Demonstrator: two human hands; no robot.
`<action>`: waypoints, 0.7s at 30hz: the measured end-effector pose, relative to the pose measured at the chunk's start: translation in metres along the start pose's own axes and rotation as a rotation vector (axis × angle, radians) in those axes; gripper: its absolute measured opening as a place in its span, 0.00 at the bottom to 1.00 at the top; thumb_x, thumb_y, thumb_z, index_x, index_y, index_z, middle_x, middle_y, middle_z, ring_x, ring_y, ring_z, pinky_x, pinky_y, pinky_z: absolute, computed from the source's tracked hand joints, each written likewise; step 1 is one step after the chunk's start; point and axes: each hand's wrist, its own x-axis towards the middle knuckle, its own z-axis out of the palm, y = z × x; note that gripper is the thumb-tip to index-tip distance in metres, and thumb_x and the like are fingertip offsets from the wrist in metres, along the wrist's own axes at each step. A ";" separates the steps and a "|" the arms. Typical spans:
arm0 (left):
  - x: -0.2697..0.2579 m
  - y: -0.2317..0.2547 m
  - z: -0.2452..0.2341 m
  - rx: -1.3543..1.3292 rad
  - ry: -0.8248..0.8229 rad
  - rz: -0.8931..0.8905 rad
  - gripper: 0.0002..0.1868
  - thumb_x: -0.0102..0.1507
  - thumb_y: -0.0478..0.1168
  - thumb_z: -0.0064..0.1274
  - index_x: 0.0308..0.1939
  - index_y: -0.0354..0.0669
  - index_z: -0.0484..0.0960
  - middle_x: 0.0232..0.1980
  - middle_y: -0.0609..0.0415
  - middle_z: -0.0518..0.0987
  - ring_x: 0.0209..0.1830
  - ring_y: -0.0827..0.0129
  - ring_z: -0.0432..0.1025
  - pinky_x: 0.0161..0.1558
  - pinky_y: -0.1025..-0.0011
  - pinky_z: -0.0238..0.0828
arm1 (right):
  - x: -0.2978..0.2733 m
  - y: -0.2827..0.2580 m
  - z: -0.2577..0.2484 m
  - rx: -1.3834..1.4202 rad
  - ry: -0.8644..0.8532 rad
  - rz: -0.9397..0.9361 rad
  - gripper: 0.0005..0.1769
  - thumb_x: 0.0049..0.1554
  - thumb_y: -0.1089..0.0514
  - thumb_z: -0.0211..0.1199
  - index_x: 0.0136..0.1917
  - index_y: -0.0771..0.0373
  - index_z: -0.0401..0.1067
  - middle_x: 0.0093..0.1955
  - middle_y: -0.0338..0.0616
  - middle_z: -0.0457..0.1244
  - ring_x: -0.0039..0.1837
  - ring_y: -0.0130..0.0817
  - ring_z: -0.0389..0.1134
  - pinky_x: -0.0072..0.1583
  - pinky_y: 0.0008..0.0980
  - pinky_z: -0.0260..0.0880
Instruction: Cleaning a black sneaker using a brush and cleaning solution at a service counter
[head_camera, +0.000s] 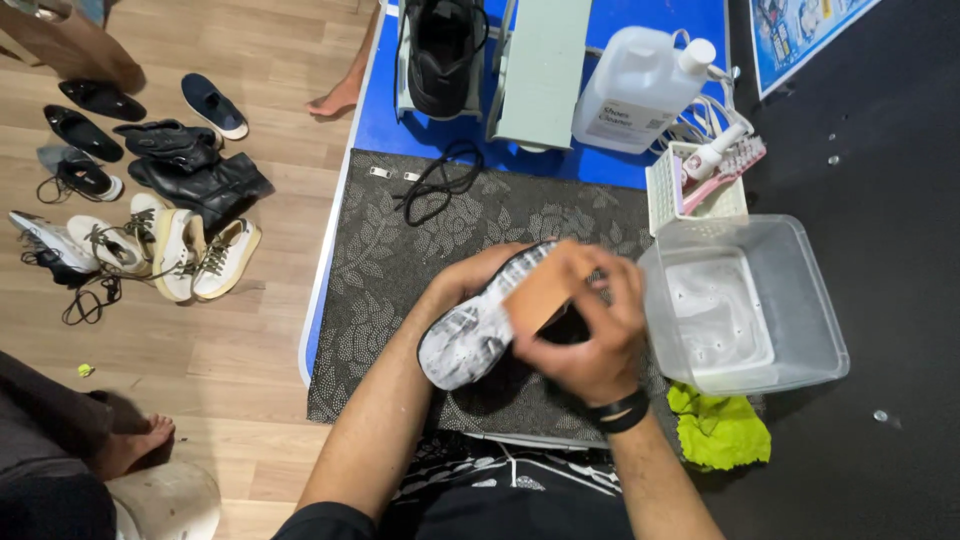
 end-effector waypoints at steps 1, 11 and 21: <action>-0.003 0.001 -0.002 0.002 -0.011 0.016 0.24 0.69 0.52 0.47 0.50 0.36 0.88 0.53 0.40 0.84 0.61 0.54 0.74 0.67 0.58 0.63 | 0.001 0.011 0.000 -0.052 0.052 0.048 0.40 0.37 0.46 0.83 0.58 0.68 0.77 0.60 0.62 0.63 0.58 0.63 0.64 0.53 0.51 0.67; 0.000 -0.008 -0.016 0.308 -0.129 0.159 0.22 0.72 0.50 0.38 0.57 0.41 0.83 0.58 0.39 0.82 0.64 0.48 0.73 0.67 0.55 0.64 | -0.006 -0.038 0.016 0.124 0.053 -0.060 0.43 0.29 0.43 0.84 0.57 0.56 0.79 0.62 0.59 0.66 0.58 0.62 0.66 0.59 0.55 0.67; -0.055 0.043 -0.013 -0.066 -0.037 0.028 0.24 0.72 0.50 0.41 0.64 0.39 0.80 0.63 0.36 0.79 0.68 0.54 0.70 0.71 0.58 0.61 | 0.000 -0.001 0.000 0.014 0.142 0.054 0.40 0.33 0.46 0.85 0.55 0.67 0.78 0.55 0.65 0.65 0.57 0.66 0.65 0.59 0.58 0.69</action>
